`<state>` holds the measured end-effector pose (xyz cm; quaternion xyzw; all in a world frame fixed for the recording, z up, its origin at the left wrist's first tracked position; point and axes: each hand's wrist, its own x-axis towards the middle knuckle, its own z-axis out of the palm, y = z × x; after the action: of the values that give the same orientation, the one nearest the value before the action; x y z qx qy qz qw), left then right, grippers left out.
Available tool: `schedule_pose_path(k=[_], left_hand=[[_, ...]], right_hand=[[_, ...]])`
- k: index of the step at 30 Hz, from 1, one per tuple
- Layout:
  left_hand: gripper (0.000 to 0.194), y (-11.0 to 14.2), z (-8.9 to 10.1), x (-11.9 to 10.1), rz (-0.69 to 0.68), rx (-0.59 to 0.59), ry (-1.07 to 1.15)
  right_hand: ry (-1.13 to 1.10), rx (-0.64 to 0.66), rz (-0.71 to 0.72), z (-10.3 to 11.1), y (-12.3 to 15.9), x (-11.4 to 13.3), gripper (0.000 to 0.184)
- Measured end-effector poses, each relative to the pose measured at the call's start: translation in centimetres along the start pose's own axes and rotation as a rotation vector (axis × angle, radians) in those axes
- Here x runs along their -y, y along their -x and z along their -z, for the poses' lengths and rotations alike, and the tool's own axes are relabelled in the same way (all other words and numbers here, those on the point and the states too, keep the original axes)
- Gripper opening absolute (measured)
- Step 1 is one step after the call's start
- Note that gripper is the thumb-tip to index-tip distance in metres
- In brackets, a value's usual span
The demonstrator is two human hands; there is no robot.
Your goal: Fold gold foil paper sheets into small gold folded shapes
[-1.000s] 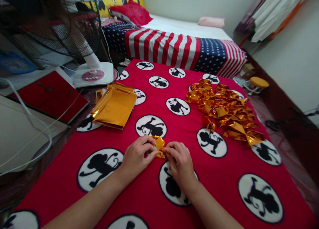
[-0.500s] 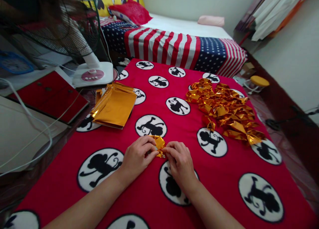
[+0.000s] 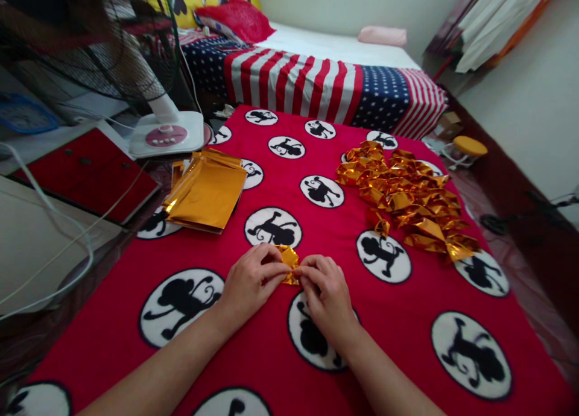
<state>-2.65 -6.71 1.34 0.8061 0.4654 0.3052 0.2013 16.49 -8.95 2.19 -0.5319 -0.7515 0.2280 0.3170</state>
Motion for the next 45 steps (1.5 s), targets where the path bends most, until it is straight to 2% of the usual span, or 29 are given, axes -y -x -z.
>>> schedule_pose_path(k=[6, 13, 19, 23, 31, 39, 45], left_hand=[[0.013, 0.0, -0.1, 0.1, 0.014, -0.015, 0.011], [0.015, -0.1, 0.1, 0.1, 0.011, 0.012, 0.030], [0.024, -0.4, 1.0, 0.2, -0.023, 0.112, 0.069], [0.024, -0.5, 1.2, 0.2, -0.020, 0.138, 0.059], [0.023, -0.7, 1.3, 0.1, -0.037, 0.141, 0.049], [0.022, -0.6, 1.3, 0.2, -0.040, 0.139, 0.041], [0.021, -0.7, 1.2, 0.1, -0.043, 0.119, 0.031]], right_hand=[[0.025, -0.050, -0.068, -0.6, -0.2, 0.6, 0.007], [0.062, -0.069, -0.107, -1.0, -0.1, 0.8, 0.013], [0.049, -0.044, -0.103, -0.8, 0.0, 0.8, 0.017], [0.046, -0.038, -0.097, -0.7, 0.1, 0.8, 0.018], [-0.009, -0.048, -0.021, -0.4, 1.0, 0.3, 0.033], [0.030, -0.075, 0.096, -0.4, 1.4, -0.2, 0.023], [0.116, -0.032, 0.118, -0.2, 1.3, 0.3, 0.018]])
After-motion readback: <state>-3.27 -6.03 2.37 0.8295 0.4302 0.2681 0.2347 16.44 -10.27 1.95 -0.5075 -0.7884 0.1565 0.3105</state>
